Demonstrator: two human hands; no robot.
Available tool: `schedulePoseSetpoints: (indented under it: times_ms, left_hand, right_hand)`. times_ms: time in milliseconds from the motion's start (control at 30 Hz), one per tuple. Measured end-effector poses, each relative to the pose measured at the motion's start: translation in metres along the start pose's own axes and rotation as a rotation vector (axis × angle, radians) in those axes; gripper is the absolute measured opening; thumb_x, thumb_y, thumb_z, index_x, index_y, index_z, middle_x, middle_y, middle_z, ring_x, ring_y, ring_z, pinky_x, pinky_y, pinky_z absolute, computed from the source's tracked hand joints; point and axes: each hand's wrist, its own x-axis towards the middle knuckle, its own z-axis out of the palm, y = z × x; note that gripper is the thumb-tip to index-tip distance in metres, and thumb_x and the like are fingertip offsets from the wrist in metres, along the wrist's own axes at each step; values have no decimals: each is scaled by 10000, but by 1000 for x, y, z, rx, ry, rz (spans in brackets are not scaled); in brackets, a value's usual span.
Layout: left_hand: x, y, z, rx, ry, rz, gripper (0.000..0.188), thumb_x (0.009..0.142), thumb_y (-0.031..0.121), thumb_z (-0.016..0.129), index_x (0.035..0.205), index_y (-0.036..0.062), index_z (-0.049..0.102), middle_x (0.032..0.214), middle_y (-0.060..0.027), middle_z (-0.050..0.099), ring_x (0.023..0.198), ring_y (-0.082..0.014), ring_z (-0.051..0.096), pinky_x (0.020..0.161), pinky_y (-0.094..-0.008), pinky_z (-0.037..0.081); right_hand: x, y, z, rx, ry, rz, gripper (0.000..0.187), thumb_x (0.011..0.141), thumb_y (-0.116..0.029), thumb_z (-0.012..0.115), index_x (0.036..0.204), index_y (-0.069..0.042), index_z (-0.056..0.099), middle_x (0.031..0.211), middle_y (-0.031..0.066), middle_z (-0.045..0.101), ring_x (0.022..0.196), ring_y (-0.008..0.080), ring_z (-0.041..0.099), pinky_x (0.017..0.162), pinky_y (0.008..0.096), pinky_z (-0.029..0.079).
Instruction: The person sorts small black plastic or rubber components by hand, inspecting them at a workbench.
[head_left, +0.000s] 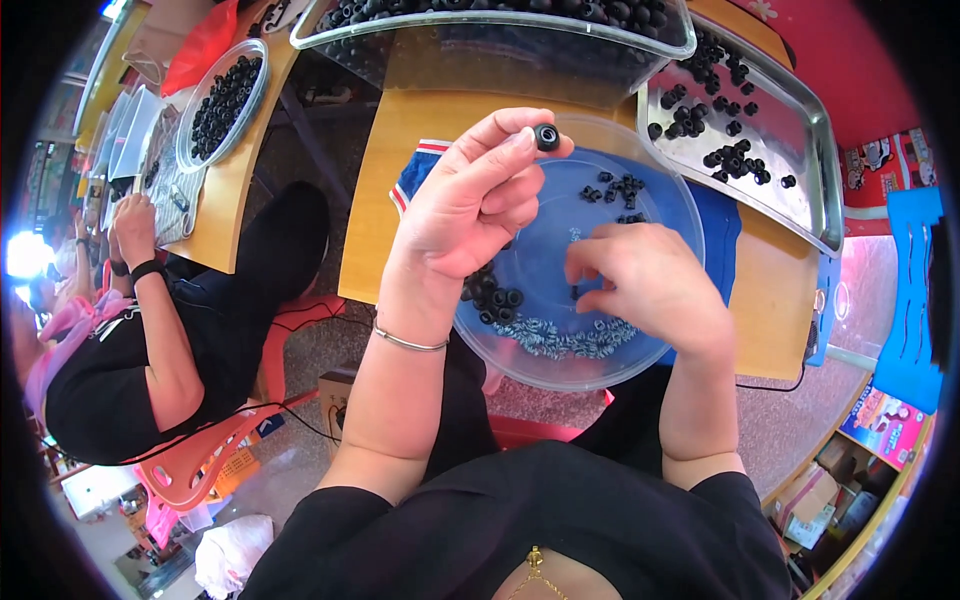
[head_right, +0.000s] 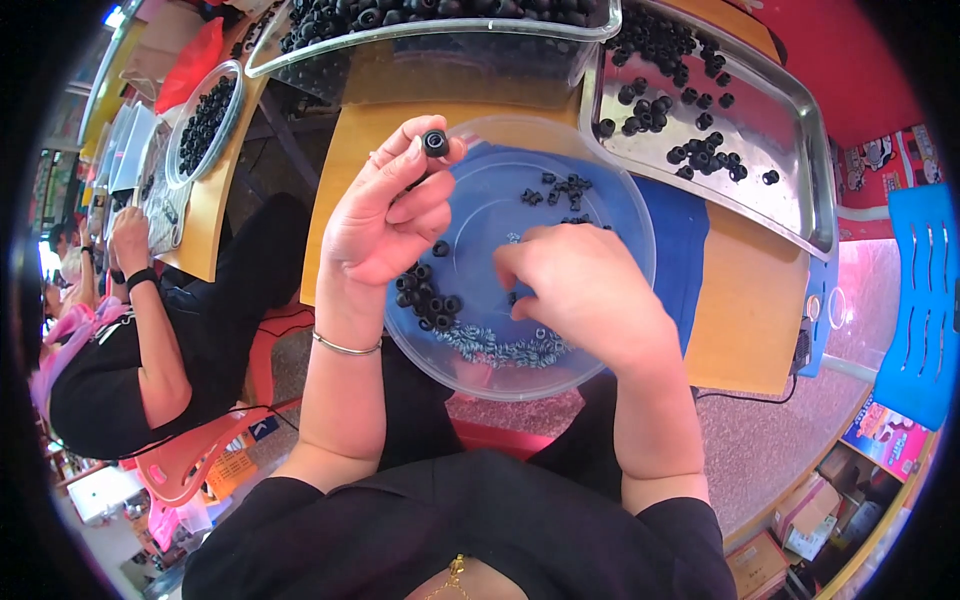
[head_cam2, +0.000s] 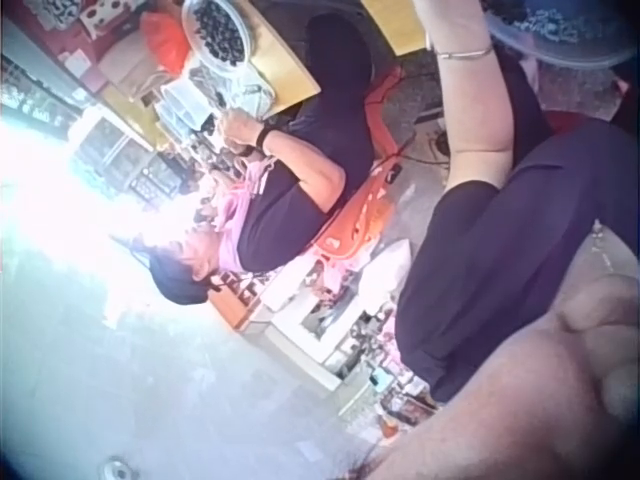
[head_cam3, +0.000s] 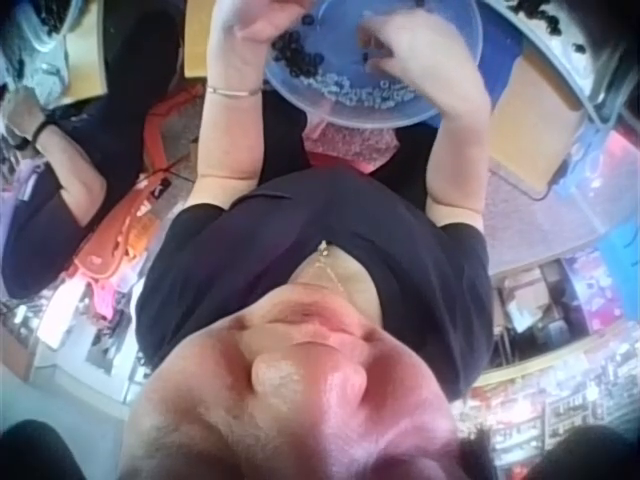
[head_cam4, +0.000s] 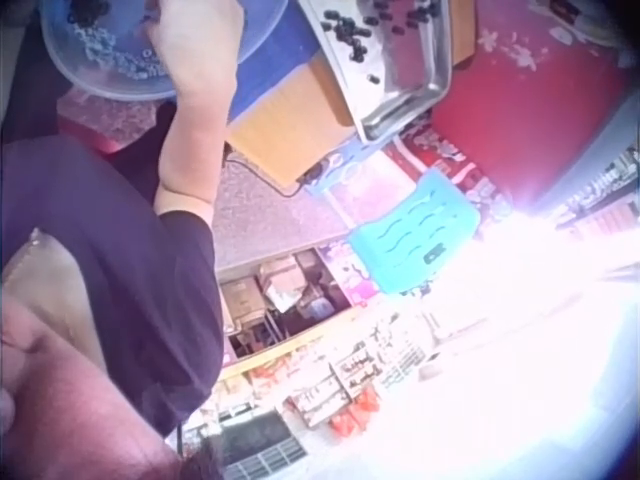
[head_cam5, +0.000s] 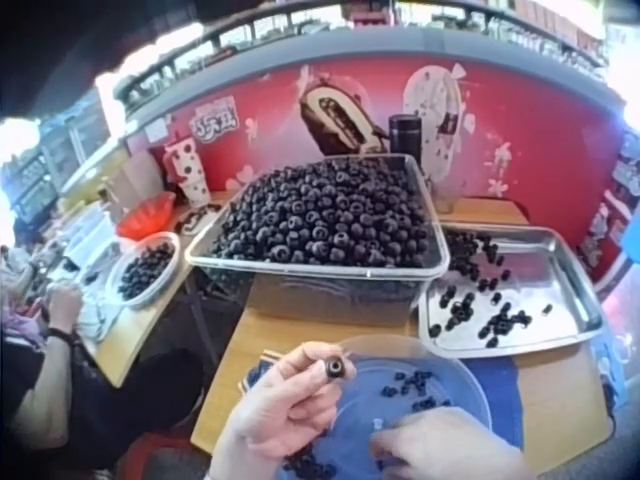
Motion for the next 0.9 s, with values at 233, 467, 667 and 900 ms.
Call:
schedulePoseSetpoints:
  times_ms: [233, 467, 667, 900]
  left_hand:
    - [-3, -3, -1, -39, -349, 251, 187, 912, 79, 590, 1096, 66, 559, 1032, -153, 613, 512, -22, 330, 467, -161, 272]
    - [-2, -3, 0, -50, -240, 118, 211, 916, 69, 584, 1127, 74, 576, 1037, -143, 608, 507, -10, 320, 461, -153, 269]
    - [-2, -4, 2, -4, -153, -3, 220, 912, 61, 593, 1132, 67, 600, 1017, -111, 647, 514, -1, 320, 463, -147, 276]
    - [-1, -8, 4, 177, -146, 14, 197, 914, 73, 591, 1106, 38, 574, 1024, -109, 622, 513, -4, 336, 451, -144, 266]
  right_hand:
    - [4, -8, 10, -65, 24, -19, 160, 649, -80, 693, 773, -71, 592, 722, 78, 594, 736, 288, 618, 631, 401, 476]
    - [7, -7, -2, 272, 150, -135, 154, 670, -17, 693, 799, -56, 619, 734, 65, 609, 636, 210, 617, 557, 309, 479]
    - [-1, -2, -22, 455, 441, -149, 217, 686, 61, 723, 867, -51, 678, 769, 43, 630, 643, 128, 620, 551, 244, 471]
    - [5, -9, -13, 656, 762, -216, 184, 728, 69, 722, 897, 7, 686, 855, 72, 675, 718, 121, 649, 642, 220, 530]
